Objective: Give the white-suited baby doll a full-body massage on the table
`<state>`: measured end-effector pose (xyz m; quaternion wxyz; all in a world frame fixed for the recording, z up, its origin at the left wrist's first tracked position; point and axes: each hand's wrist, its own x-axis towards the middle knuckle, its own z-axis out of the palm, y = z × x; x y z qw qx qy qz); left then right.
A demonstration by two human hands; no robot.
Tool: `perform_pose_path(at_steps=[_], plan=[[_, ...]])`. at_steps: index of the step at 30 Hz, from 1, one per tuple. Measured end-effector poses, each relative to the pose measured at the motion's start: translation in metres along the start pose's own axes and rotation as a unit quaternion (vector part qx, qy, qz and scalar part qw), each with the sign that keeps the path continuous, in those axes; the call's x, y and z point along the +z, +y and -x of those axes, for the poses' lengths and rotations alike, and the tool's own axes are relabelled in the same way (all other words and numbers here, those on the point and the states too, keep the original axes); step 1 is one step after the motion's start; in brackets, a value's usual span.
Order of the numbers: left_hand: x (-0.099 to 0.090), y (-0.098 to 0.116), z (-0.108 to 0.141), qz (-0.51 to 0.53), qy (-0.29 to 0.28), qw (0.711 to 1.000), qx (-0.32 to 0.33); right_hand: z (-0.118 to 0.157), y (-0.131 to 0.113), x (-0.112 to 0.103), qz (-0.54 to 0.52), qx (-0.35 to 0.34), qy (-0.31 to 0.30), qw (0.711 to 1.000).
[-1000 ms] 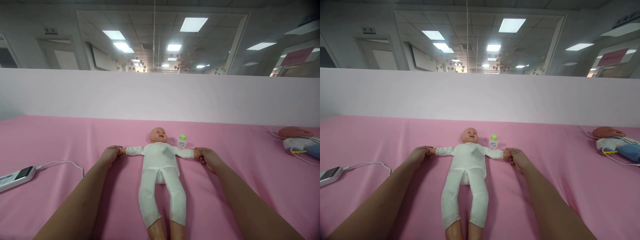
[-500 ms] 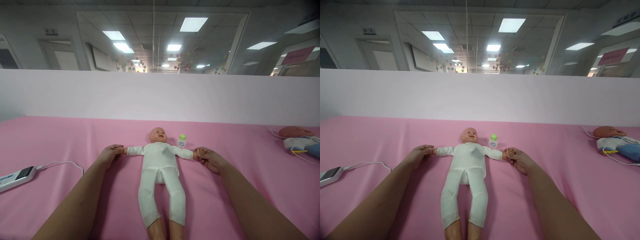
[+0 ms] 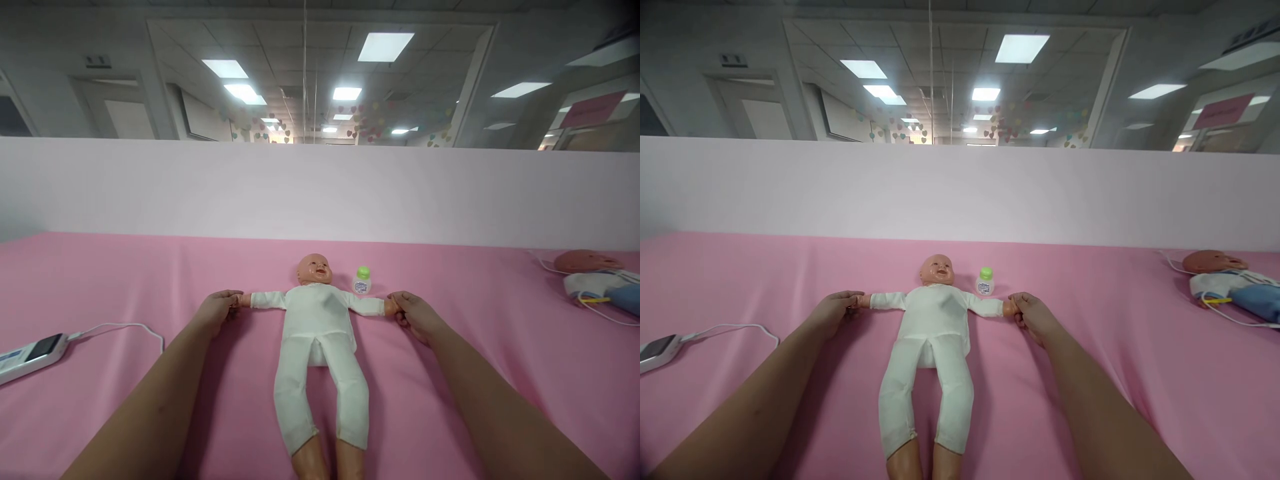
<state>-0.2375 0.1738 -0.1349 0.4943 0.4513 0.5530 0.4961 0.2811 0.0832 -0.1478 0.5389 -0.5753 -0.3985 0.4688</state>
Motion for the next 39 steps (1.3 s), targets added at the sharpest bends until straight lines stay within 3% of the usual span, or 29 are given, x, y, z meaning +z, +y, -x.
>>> perform_pose_path(at_steps=[5,10,12,20,27,30,39], plan=[[-0.001,0.001,0.001,0.019,-0.015,1.000,0.004,-0.002,0.000,-0.004,-0.070,0.032,-0.008,0.997],[0.002,0.004,0.007,0.004,-0.024,1.000,0.018,0.002,-0.003,-0.014,-0.091,0.020,-0.127,0.987],[0.004,0.006,0.011,-0.005,-0.030,0.999,0.023,0.004,-0.004,-0.017,-0.079,0.011,-0.144,0.986],[0.009,0.011,0.019,-0.026,-0.012,0.999,0.029,0.007,-0.005,-0.009,-0.021,-0.029,-0.114,0.993],[0.007,0.001,0.002,-0.019,0.047,0.999,0.002,0.008,-0.006,0.005,0.030,-0.019,-0.015,0.999],[0.005,-0.002,-0.004,-0.004,0.049,0.999,-0.013,0.005,-0.005,0.003,0.033,-0.005,-0.001,0.999],[0.010,0.005,0.008,-0.022,0.018,1.000,0.013,0.006,-0.003,-0.017,-0.008,-0.002,-0.159,0.987]])
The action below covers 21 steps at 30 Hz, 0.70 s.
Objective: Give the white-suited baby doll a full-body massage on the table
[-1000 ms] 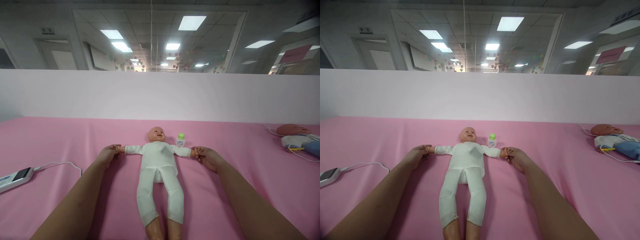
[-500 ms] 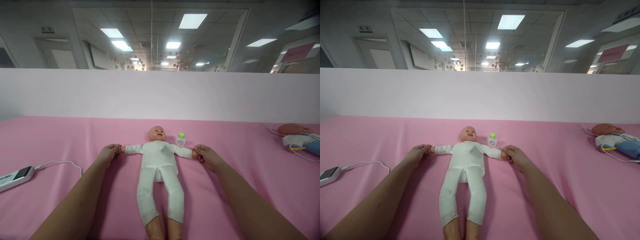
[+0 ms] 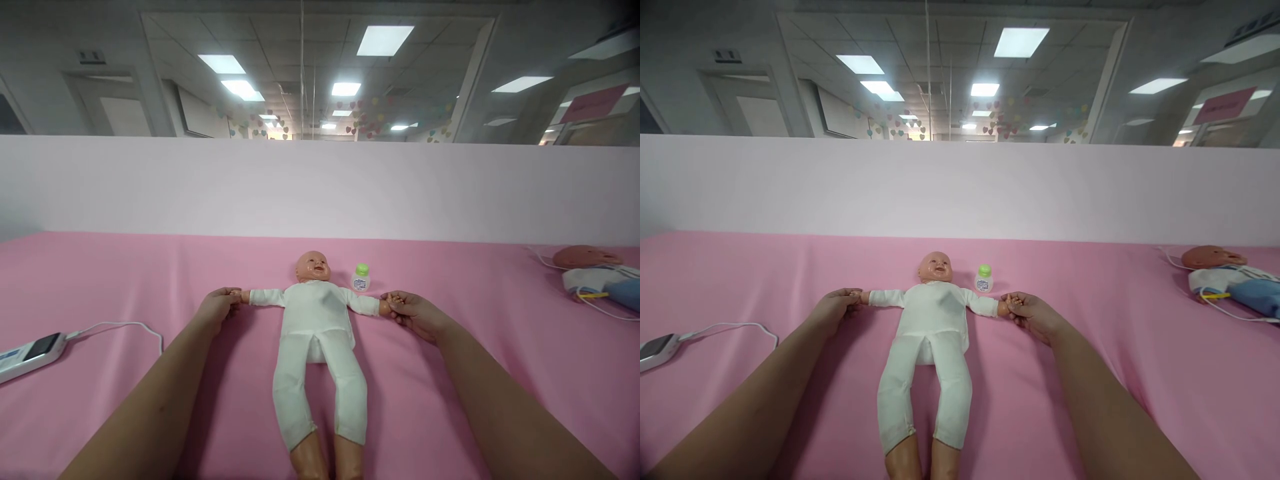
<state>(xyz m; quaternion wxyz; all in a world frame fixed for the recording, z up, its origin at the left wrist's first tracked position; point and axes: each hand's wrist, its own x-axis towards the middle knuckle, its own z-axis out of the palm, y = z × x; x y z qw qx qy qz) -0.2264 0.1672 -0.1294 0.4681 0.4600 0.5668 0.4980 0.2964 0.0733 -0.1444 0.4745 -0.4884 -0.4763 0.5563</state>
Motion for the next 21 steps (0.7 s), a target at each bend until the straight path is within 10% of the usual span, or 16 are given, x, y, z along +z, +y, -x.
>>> perform_pose_path(at_steps=[14,21], plan=[[0.000,-0.002,-0.003,-0.021,0.035,0.999,-0.001,-0.010,0.002,0.012,0.049,-0.004,0.158,0.986],[-0.002,-0.003,-0.007,0.019,0.017,1.000,-0.018,-0.011,0.007,0.002,-0.042,0.010,0.096,0.994]])
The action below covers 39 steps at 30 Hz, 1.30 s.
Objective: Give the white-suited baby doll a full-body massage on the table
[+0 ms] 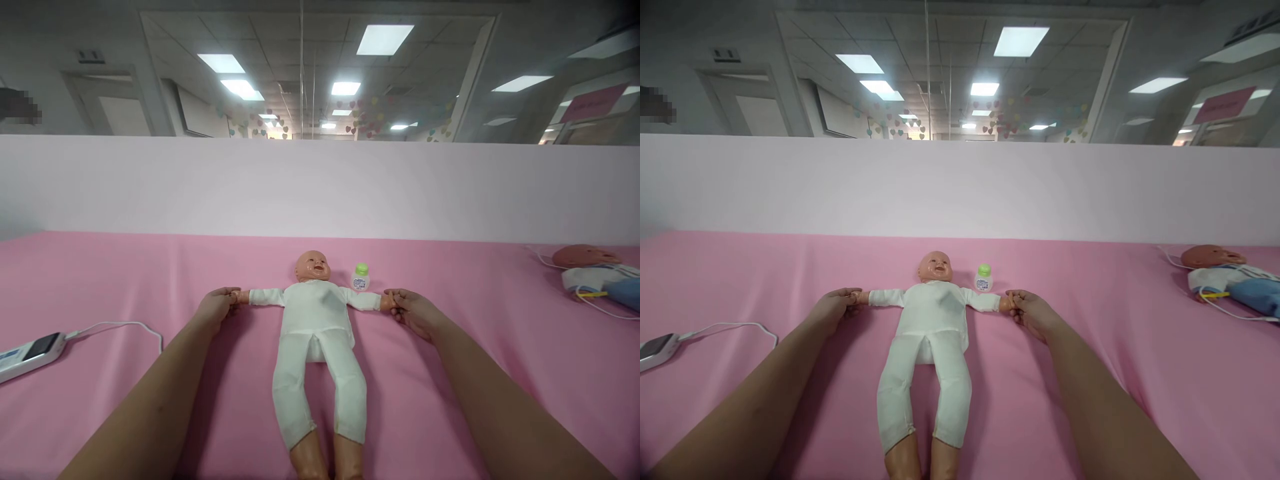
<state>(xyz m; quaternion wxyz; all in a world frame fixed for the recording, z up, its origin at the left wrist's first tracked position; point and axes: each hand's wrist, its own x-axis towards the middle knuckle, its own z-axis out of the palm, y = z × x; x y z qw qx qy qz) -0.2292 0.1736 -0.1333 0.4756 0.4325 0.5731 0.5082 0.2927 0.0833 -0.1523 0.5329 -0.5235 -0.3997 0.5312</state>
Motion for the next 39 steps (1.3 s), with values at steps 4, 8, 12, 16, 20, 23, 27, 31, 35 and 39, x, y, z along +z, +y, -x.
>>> perform_pose_path(at_steps=[4,8,12,16,20,23,27,31,35,39], plan=[[-0.001,0.001,0.002,0.005,-0.021,1.000,0.004,0.006,-0.003,-0.004,-0.019,0.005,-0.067,0.998],[-0.001,0.003,0.006,-0.004,-0.043,0.999,0.019,0.008,-0.005,-0.004,0.022,-0.009,-0.081,0.996],[0.001,0.006,0.011,-0.026,-0.023,0.999,0.016,0.008,-0.005,0.001,0.043,-0.025,-0.058,0.997],[0.003,0.007,0.013,-0.042,-0.002,0.999,0.013,0.006,-0.005,0.008,0.059,-0.040,-0.012,0.997],[0.002,0.004,0.008,-0.038,0.020,0.999,0.004,0.005,-0.005,0.013,0.075,-0.035,0.052,0.995],[0.000,0.001,0.001,-0.027,0.020,0.999,-0.008,0.003,-0.004,0.013,0.068,-0.025,0.071,0.995],[-0.004,-0.004,-0.005,-0.010,-0.001,1.000,-0.008,0.002,-0.003,0.005,0.019,-0.010,0.020,1.000],[-0.006,-0.003,-0.005,-0.007,-0.024,1.000,0.002,0.006,-0.005,-0.003,-0.018,0.002,-0.070,0.997],[-0.005,0.002,0.002,-0.007,-0.035,0.999,0.005,0.009,-0.006,-0.005,0.020,-0.011,-0.107,0.994],[-0.004,0.003,0.006,-0.007,-0.034,0.999,0.004,0.006,-0.003,-0.002,0.081,-0.030,-0.081,0.993]])
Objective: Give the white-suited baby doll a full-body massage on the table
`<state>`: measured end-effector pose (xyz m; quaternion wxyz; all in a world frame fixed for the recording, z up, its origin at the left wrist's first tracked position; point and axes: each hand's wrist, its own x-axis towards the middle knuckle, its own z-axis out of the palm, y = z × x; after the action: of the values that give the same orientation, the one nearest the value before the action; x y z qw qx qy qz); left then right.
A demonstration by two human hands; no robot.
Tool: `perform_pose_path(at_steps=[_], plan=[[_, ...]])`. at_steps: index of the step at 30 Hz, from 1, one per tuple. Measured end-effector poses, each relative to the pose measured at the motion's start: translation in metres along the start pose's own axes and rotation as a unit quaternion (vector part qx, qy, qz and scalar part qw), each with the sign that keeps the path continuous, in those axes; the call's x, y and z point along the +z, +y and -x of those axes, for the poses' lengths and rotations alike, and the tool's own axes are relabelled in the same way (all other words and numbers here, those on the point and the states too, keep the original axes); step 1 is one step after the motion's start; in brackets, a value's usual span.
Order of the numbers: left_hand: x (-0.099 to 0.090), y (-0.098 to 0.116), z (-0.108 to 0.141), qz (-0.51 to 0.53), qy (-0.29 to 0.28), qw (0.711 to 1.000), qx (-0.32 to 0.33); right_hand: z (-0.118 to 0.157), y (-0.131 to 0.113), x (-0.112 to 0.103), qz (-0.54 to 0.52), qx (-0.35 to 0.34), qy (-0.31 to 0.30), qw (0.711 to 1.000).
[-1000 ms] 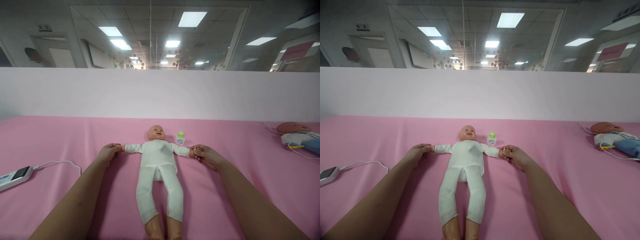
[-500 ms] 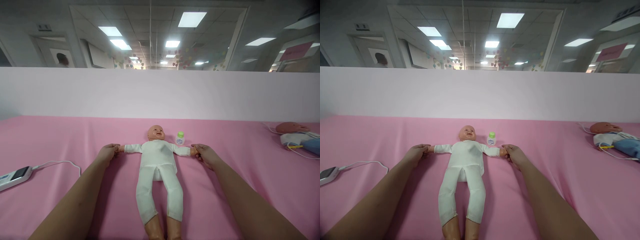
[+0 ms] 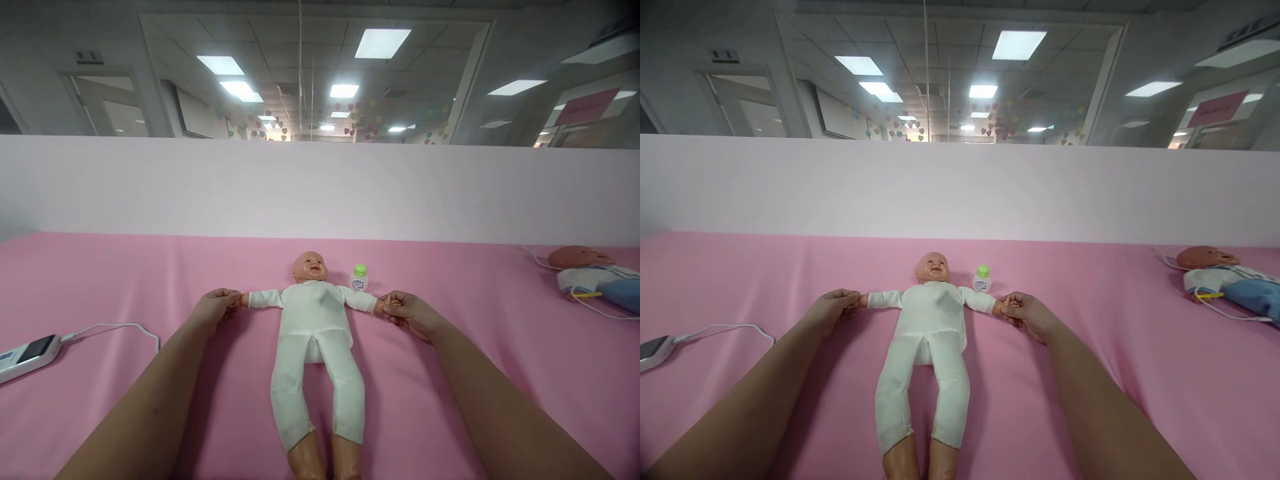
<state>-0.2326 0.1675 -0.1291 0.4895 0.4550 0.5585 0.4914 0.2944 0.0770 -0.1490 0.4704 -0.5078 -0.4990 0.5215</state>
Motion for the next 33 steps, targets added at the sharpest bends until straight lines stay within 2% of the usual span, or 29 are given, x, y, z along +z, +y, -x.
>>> perform_pose_path(at_steps=[6,11,14,17,21,24,27,30,33], plan=[[0.001,-0.005,-0.004,-0.018,0.024,1.000,-0.003,-0.005,-0.001,0.012,0.069,-0.001,0.078,0.995],[0.004,-0.004,-0.007,0.005,0.052,0.998,-0.031,-0.005,-0.006,0.021,0.093,0.031,0.143,0.985],[0.005,-0.001,-0.007,0.016,0.062,0.997,-0.047,-0.005,-0.007,0.021,0.054,0.040,0.138,0.988],[0.006,0.001,-0.005,0.032,0.067,0.996,-0.044,-0.004,-0.007,0.017,-0.026,0.034,0.098,0.994],[0.008,0.006,0.002,0.089,0.033,0.995,-0.017,-0.002,-0.011,0.017,-0.129,-0.001,0.066,0.990],[0.013,0.009,0.006,0.142,-0.002,0.990,-0.005,-0.002,-0.013,0.026,-0.182,-0.026,0.058,0.981],[0.019,0.008,0.009,0.162,-0.052,0.985,-0.003,-0.005,-0.013,0.040,-0.159,-0.003,0.048,0.986],[0.023,0.007,0.010,0.152,-0.089,0.984,-0.029,-0.007,-0.011,0.046,-0.109,0.025,0.056,0.992],[0.024,0.009,0.011,0.143,-0.049,0.985,-0.079,-0.011,-0.007,0.042,-0.091,0.032,0.097,0.991]])
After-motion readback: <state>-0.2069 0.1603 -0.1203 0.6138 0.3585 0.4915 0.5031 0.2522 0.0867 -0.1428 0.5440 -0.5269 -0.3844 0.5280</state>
